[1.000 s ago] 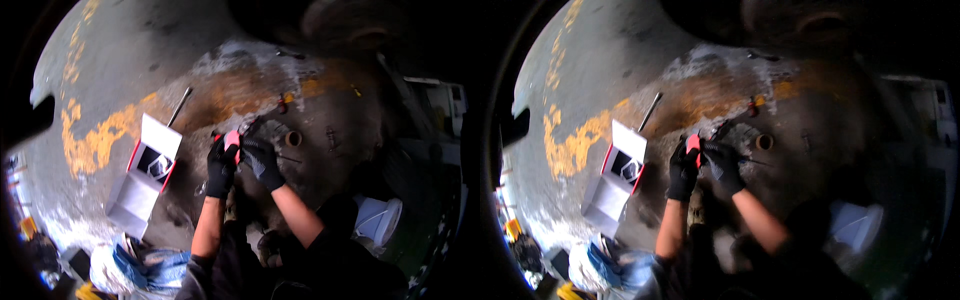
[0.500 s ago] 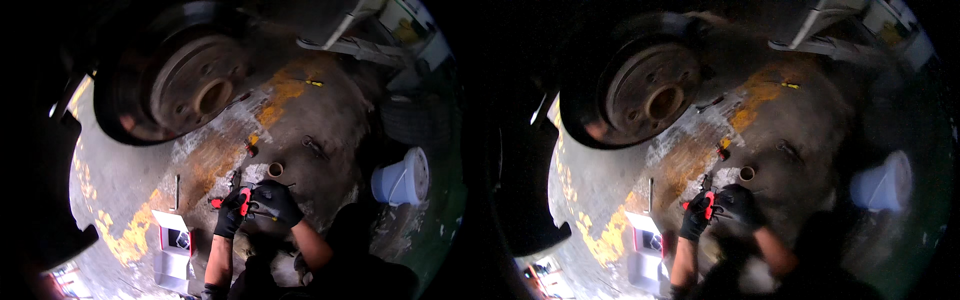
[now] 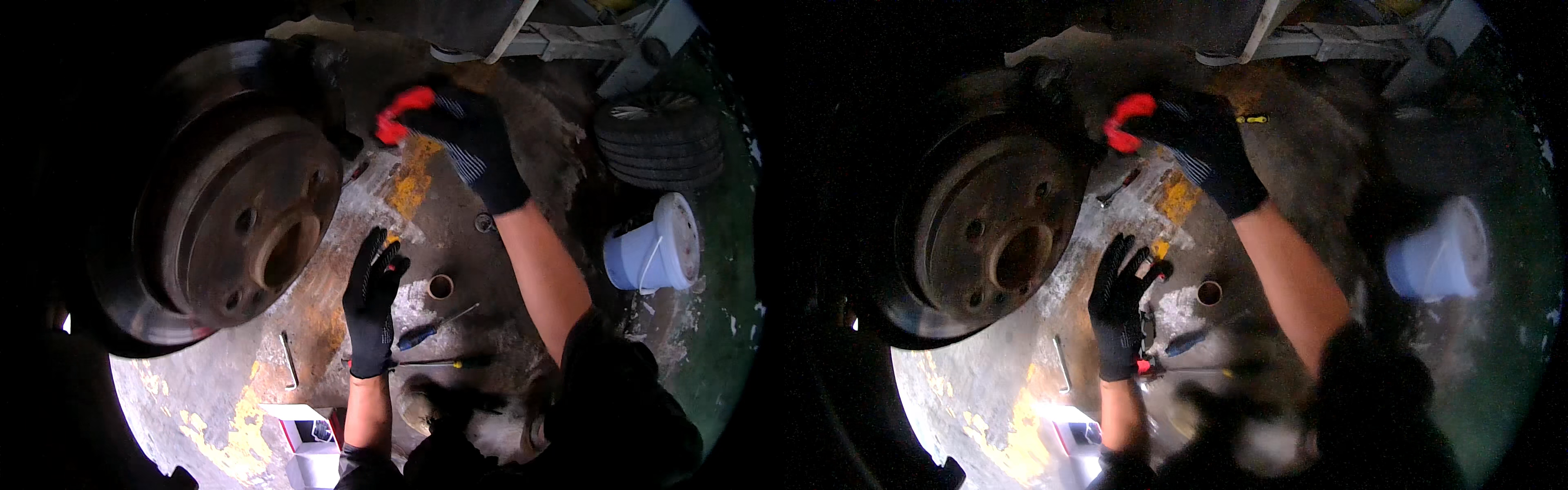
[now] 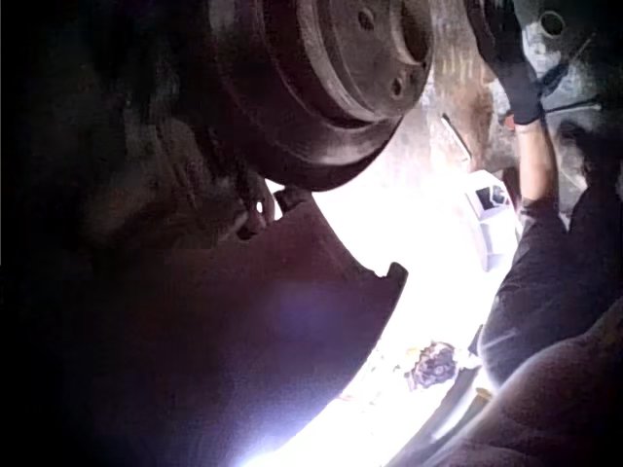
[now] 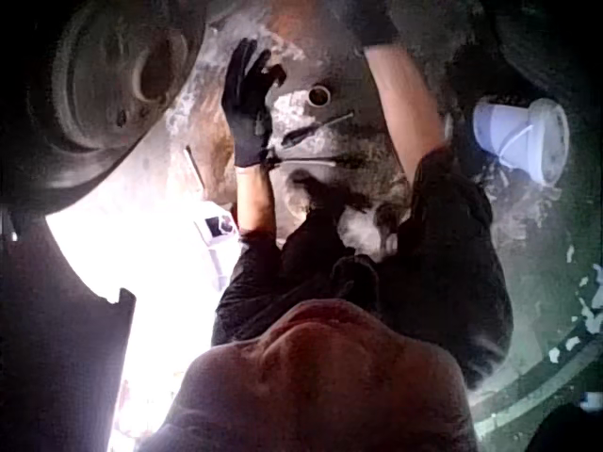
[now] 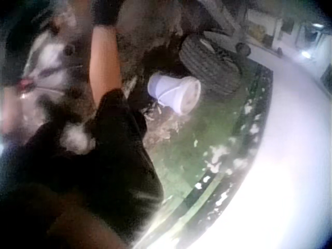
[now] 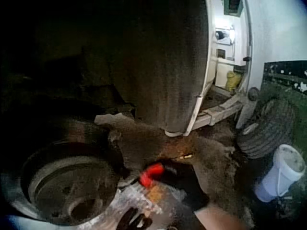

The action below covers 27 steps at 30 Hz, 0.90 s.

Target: The person removes a component from a car engine using a socket wrench, opens a box of new brake pads, puts on work gloves, and installs a red component onto the wheel assembly of a car.

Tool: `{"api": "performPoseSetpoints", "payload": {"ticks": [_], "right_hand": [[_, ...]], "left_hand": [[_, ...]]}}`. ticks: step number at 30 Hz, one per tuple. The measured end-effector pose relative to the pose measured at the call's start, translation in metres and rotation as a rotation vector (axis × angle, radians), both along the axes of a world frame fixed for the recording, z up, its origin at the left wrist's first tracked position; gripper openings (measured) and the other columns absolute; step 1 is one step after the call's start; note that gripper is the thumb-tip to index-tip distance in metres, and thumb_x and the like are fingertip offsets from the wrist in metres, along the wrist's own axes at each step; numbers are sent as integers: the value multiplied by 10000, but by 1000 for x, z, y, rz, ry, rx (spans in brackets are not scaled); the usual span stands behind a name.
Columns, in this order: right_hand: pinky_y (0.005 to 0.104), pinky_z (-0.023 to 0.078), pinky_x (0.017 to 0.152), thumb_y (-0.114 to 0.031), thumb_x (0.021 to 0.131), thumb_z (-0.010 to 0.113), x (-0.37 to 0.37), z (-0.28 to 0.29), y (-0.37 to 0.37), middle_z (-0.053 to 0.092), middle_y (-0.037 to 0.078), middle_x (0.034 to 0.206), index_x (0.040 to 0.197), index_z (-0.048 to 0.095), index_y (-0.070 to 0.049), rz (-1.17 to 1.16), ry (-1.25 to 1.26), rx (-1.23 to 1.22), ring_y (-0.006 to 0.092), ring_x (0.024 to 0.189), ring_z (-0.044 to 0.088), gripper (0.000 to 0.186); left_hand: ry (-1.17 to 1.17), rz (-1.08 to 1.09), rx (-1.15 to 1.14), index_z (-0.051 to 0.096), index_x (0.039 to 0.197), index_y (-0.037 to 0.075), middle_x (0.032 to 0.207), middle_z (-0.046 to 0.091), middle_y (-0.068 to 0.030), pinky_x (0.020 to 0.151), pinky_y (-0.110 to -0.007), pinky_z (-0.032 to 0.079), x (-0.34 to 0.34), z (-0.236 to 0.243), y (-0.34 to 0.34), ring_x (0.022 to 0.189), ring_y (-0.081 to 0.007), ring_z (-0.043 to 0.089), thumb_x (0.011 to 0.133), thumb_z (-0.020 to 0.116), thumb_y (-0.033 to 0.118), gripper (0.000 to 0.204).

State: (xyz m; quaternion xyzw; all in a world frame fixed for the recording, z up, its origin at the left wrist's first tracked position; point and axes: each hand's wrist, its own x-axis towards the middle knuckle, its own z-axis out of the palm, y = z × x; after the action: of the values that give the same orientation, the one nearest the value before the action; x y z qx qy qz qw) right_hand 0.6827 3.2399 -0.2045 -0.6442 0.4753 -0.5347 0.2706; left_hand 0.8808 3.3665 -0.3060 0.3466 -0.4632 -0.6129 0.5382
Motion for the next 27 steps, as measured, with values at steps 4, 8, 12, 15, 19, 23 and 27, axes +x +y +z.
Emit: {"api": "performPoseSetpoints", "payload": {"ticks": [4, 8, 12, 15, 19, 23, 27], "right_hand": [[306, 553, 842, -162, 832, 753, 9, -2, -53, 725, 91, 1015, 1085, 712, -53, 9, 205, -317, 170, 939, 691, 279], [310, 561, 837, -153, 786, 789, 8, -1, -61, 722, 108, 1004, 1093, 705, -50, 42, 443, -470, 177, 941, 699, 335], [297, 570, 764, -104, 706, 837, 37, -7, -58, 711, 124, 1008, 1012, 697, -38, 91, -83, -377, 181, 884, 701, 343], [298, 571, 756, -104, 715, 830, 45, -21, -46, 703, 106, 967, 997, 684, -39, 34, -97, -373, 201, 870, 703, 324], [300, 561, 757, -101, 745, 807, 48, -13, -51, 681, 91, 939, 977, 667, -44, 89, -204, -427, 204, 863, 697, 277], [292, 545, 732, -96, 777, 773, 60, -35, -50, 675, 83, 933, 947, 667, -46, 133, -195, -372, 200, 839, 682, 206], [298, 528, 710, -106, 789, 754, 39, -30, -61, 668, 77, 905, 927, 662, -53, 160, -258, -395, 196, 800, 664, 174]], "left_hand": [[104, -41, 154, 439, 1380, -70, 1326, 557, -183, 1012, -399, 484, -20, -23, -3, 1220, -287, 560, 979, 490, 25, 415], [-53, -72, 146, 452, 1368, -69, 1314, 568, -181, 1010, -383, 482, -23, -44, -5, 1203, -283, 571, 994, 456, 47, 392], [-47, -33, 235, 467, 1353, -73, 1312, 572, -171, 995, -361, 483, -19, -49, -1, 1175, -269, 587, 985, 479, 63, 393], [-468, -72, 84, 568, 1273, -41, 1293, 601, -158, 961, -364, 482, -18, -19, 7, 1115, -260, 616, 961, 519, 433, 569], [-731, -3, 105, 622, 1224, -7, 1212, 649, -120, 918, -322, 497, -7, 1, 35, 1074, -203, 627, 945, 538, 247, 386], [-947, 232, 165, 664, 1149, -2, 1100, 691, -139, 882, -320, 498, -16, 85, 41, 1001, -207, 664, 894, 576, 3, 270], [-1743, 556, -683, 681, 1084, 8, 1065, 690, -152, 880, -374, 516, -46, 190, -13, 982, -309, 671, 811, 681, 4, 274]]}}
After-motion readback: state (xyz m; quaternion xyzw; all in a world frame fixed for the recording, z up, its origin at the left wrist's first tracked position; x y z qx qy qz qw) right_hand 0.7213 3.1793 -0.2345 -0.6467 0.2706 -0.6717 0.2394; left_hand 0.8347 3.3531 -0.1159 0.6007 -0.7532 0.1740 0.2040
